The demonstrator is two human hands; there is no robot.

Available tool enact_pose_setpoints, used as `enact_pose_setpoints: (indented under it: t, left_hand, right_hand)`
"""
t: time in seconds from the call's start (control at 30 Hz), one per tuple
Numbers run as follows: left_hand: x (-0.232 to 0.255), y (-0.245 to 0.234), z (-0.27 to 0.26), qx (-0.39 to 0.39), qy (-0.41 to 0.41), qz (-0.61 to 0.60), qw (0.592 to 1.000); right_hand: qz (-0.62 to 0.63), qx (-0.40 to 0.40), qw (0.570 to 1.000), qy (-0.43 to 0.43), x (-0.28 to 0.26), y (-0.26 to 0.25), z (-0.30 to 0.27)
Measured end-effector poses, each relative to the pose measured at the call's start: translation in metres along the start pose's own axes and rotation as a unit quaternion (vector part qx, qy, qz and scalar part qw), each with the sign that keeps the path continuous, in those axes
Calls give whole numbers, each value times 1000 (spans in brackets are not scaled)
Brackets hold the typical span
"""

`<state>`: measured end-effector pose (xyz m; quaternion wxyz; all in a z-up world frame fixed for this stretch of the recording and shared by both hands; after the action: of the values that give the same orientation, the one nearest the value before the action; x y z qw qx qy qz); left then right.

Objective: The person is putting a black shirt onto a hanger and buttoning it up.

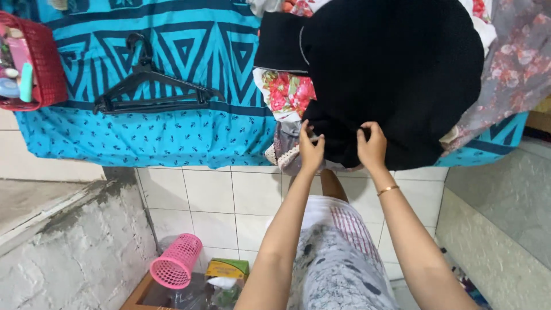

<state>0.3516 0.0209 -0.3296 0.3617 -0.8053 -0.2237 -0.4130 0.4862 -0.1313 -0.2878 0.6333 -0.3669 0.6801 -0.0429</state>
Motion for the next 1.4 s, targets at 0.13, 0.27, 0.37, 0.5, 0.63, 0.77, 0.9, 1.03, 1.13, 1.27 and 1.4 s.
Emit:
enact_pose_setpoints:
  t: [0.13,0.27,0.37,0.5,0.63,0.77,0.9,1.03,1.13,1.27,1.4]
  left_hand:
    - [-12,5,1,-64,-52,20,996]
    - [12,2,-16,-215,-43,118,969]
    - [-1,3,-24,-230,34,172,957]
    - [18,-12,-31,-247,42,184,951]
    - [29,-19,-28,-236,35,219,946]
    - [31,-23,-21,-224,63,179,956]
    - [42,-22,-14,-158,79,141,974]
    - [52,-16,5,-127,90,128,979]
    - [35,6,30,-117,95,107,983]
    - [36,31,65,-170,-82,-126,974]
    - [63,48,79,-191,-244,-284,907]
  right_hand:
    - [173,-2,983,66,26,-24,3]
    - [316,81,931,166,68,-63,2]
    - [398,143,892,160,86,-89,6]
    - [388,226,881,152,90,-130,9]
    - [417,249,860,157,92,-169,11]
    - [491,273,816,135,83,-194,9]
    - [464,281,831,121,111,-196,2]
    - [330,300,889,102,121,-179,-10]
    - [264,215,936,93,50,-160,-10]
    - [127,62,986,86,-1,-113,-22]
    - [92,-34,995,31,-39,-78,-33]
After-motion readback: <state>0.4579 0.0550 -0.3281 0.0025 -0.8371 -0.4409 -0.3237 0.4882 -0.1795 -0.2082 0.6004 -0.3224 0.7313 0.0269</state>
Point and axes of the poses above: each hand's wrist, its own z-axis towards the middle knuckle, its own y-axis out of the palm, x = y × z, the point moved 3 cm from there along z, towards the middle knuckle, and after that the axes turned 8 degrees about z, right-handed, at the moved point
